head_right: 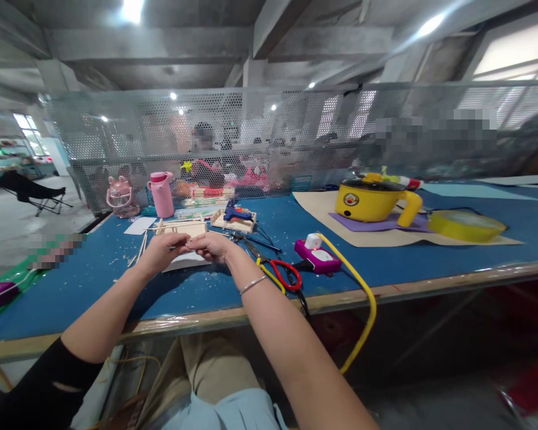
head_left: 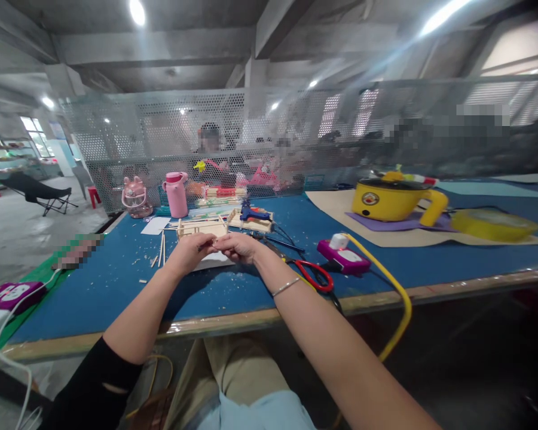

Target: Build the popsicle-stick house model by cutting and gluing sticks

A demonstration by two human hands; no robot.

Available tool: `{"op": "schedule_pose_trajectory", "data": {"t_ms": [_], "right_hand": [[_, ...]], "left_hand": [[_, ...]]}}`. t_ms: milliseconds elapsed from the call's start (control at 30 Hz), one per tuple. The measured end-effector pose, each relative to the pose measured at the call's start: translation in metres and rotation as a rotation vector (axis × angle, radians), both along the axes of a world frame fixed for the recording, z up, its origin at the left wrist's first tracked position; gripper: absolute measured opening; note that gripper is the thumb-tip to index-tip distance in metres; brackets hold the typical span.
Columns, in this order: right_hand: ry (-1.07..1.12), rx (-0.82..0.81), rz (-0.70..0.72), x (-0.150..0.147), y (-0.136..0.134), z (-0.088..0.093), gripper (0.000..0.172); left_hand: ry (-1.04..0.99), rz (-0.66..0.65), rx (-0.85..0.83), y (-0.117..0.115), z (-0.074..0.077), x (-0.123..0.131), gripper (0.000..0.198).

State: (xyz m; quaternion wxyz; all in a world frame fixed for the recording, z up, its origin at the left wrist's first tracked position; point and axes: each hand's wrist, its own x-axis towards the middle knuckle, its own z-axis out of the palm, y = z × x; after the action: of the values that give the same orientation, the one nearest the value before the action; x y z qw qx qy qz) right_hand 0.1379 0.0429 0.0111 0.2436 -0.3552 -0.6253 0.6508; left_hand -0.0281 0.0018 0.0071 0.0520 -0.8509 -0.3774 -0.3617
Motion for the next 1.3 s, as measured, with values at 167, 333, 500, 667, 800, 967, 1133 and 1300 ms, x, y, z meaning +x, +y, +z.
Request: {"op": "schedule_pose_trajectory", "data": {"t_ms": [167,333,500,667,800,967,1133,1300], "right_hand": [[0.116,0.052,0.065,0.0,-0.002,0.003,0.025],[0.163,0.086,0.039,-0.002,-0.001,0.001,0.027],[0.187,0.156,0.003,-0.006,0.002,-0.004,0.026],[0.201,0.254,-0.083,-0.007,0.001,-0.001,0.025],[0.168,0.263,-0.048,-0.007,-0.001,0.0,0.023],[0.175,0.266,-0.023,-0.008,0.002,-0.004,0.022],[0.123,0.302,-0.03,-0.008,0.005,-0.007,0.024],[-0.072,0.452,-0.044,-0.002,0.003,-0.004,0.026]], "left_hand": [[-0.035,0.035,0.053,0.0,0.001,-0.002,0.014],[-0.026,0.031,0.091,0.001,-0.002,-0.001,0.014],[-0.042,0.054,0.119,0.001,-0.004,-0.001,0.018],[-0.195,0.052,0.001,0.004,-0.006,-0.002,0.044],[-0.27,0.039,-0.051,0.005,-0.006,-0.003,0.038],[-0.214,0.022,-0.04,0.003,-0.006,0.0,0.023],[-0.173,0.005,-0.107,0.002,-0.005,0.001,0.024],[-0.283,-0.099,-0.384,0.0,-0.003,0.0,0.031]]}}
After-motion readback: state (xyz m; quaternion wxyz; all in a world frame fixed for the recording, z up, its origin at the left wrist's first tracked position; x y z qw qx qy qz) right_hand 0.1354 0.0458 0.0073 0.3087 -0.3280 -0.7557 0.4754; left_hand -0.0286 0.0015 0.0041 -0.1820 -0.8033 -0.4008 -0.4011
